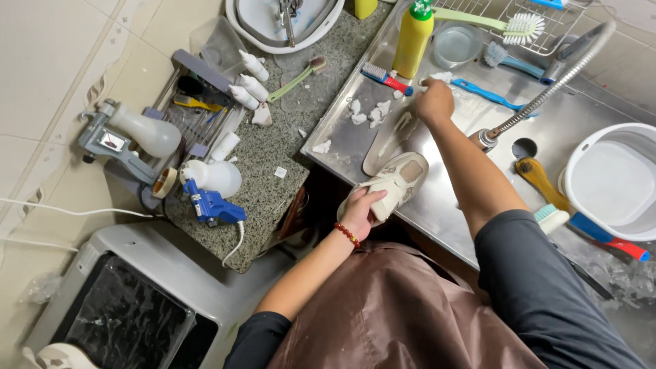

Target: Cleaning a pair of white sneakers by washing the insoles and scrubbing the exterior at a service sink.

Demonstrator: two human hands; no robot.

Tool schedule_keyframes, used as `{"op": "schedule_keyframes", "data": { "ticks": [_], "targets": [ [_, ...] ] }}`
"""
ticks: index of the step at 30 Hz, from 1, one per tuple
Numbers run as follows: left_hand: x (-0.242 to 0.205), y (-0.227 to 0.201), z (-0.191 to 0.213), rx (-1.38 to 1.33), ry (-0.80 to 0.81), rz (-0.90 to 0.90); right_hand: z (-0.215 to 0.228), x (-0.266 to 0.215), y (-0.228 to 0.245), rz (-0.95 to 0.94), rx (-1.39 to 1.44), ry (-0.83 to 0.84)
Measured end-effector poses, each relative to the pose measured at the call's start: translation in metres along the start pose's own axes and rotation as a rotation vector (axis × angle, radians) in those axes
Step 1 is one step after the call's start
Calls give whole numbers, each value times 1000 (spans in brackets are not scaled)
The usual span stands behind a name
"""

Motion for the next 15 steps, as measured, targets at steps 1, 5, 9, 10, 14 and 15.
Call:
{"op": "schedule_keyframes", "data": {
  "ticks": [1,5,9,10,14,15],
  "targets": [
    [-1,-1,-1,15,-13,2,7,0,3,-166,-145,-106],
    [2,1,5,47,55,-61,1,29,5,-216,-305,9],
    [7,0,10,30,85,-78,-7,44,1,-157,-406,131],
    [8,1,9,15,129,-85,-7,45,-4,-147,-400,90],
    [-7,-14,-7,-8,120,25,-6,3,3,-84,-212,-246],
    [-7,-16,-9,13,91,-3,-3,-10,7,-2,-46,-364]
  ]
}}
Point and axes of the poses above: each hand's wrist, its own x-axis towards the middle knuckle, its own z-axis out of the back of the hand, y = z × x, the point moved 2 cm from there along x, towards the middle knuckle, and after that the axes turned 1 degree about z, right-handed, at the moved point
